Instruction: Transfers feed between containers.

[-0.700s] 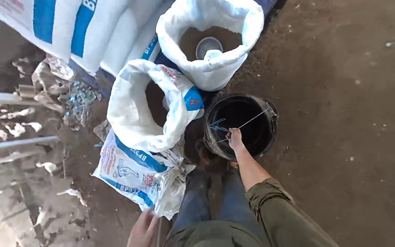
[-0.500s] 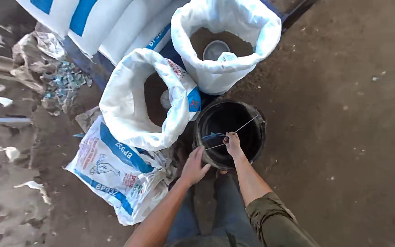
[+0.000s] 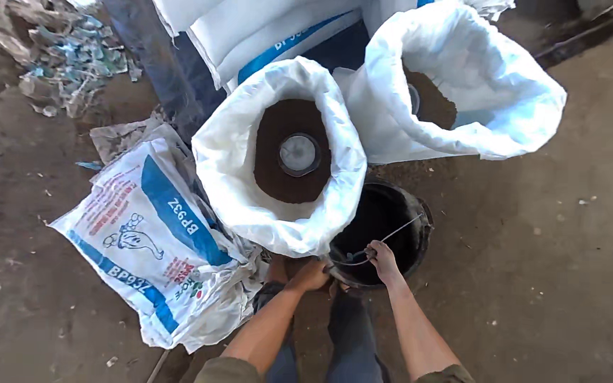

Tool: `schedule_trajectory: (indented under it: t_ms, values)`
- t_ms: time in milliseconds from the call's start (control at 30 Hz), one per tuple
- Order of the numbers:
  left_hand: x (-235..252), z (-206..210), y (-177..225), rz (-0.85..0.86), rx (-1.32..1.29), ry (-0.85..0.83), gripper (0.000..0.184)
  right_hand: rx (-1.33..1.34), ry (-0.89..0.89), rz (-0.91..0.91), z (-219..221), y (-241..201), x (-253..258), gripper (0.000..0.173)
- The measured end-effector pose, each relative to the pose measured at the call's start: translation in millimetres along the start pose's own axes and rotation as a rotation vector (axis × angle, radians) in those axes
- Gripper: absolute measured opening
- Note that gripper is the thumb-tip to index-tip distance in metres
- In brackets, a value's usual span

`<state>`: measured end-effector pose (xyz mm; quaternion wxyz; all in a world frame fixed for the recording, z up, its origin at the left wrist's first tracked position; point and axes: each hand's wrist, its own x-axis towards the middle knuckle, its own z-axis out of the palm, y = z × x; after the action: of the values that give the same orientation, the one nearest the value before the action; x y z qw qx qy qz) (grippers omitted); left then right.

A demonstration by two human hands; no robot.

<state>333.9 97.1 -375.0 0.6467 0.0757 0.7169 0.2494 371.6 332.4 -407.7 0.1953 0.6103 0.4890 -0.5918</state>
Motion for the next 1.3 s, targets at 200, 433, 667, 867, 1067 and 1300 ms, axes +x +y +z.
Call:
schedule_trajectory:
  t_ms: [200,433,667,867,1067,1300]
  values:
    - [-44,-84,-150,-0.147,-0.063,0.346,0.043,-0.289,0.328,-0.457,21,-69,-84,0.052]
    - [-68,-212,-244,-0.219,-0.181,0.441,0.071,-0.843,-0.076,-0.907,166,-209,-211,0.042]
    - [-110,-233,-218,0.005,-0.734,0.681,0.050,-1.511,-0.325,-0.526,366,-201,-24,0.036]
    - [-137,-222,-147,0.294,-1.036,0.643,0.114,-0.448,0.174,-0.021,386,-106,65,0.052]
    - [-121,-228,-122,0.265,-1.095,0.616,0.133,-0.091,0.300,-0.032,396,-90,77,0.038]
    - [-137,-244,-92,0.029,-1.140,0.590,0.134,-0.387,0.231,-0.754,384,-154,38,0.068]
